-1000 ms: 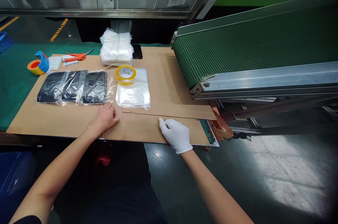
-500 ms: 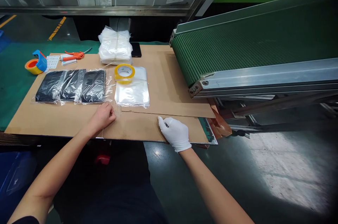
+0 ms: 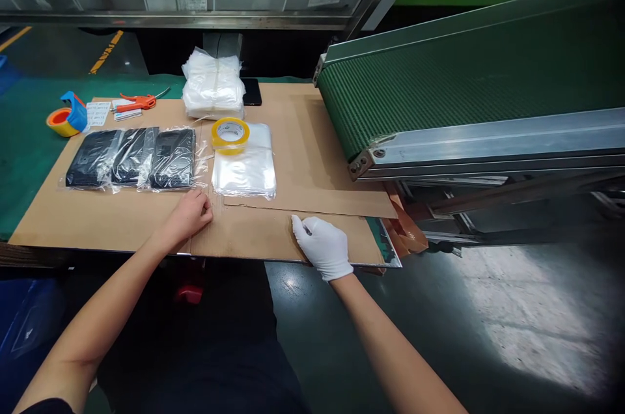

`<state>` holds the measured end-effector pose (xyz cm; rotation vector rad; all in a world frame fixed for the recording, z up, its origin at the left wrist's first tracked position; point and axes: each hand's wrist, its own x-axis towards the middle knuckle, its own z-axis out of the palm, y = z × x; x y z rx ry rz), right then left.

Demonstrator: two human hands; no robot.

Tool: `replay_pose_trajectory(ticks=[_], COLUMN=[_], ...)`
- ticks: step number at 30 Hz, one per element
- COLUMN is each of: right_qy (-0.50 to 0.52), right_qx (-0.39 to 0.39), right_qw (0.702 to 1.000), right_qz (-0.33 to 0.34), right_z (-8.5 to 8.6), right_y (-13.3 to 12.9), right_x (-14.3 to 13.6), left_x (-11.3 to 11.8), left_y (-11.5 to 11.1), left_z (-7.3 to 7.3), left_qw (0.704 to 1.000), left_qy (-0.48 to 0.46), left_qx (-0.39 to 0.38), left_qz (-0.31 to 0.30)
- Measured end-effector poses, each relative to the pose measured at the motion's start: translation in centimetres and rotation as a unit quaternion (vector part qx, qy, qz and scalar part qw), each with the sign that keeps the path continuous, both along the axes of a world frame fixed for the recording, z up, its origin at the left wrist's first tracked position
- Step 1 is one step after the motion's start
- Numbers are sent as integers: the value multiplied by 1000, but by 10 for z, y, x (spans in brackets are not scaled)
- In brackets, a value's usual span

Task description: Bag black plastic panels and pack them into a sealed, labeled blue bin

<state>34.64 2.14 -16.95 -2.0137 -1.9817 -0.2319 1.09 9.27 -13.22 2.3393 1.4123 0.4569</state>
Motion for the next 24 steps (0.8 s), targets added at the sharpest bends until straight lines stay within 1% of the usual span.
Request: replay_pose_trajectory(ticks=[3,7,15,20,24], right_qy=[3,5,-1,-8,-3], right_qx=[6,12,8,15,20], right_qw=[1000,1000,1000,1000,1000], right_qz=[4,4,8,4,6], right_z=[0,0,1,1,1], right_y=[0,0,0,0,1], right_x=[0,-1,-1,-1,-2], left_x=[-2,-7,-12,-17,-18], left_y=[0,1,6,6,7], left_z=[1,1,-1,0,-2], left_qw=[1000,999,999,997,997], left_qy=[16,28,-9,-28,-1], left_qx=[5,-3,-23,-26,2], left_qz=[-7,-31,-27,-66,-82])
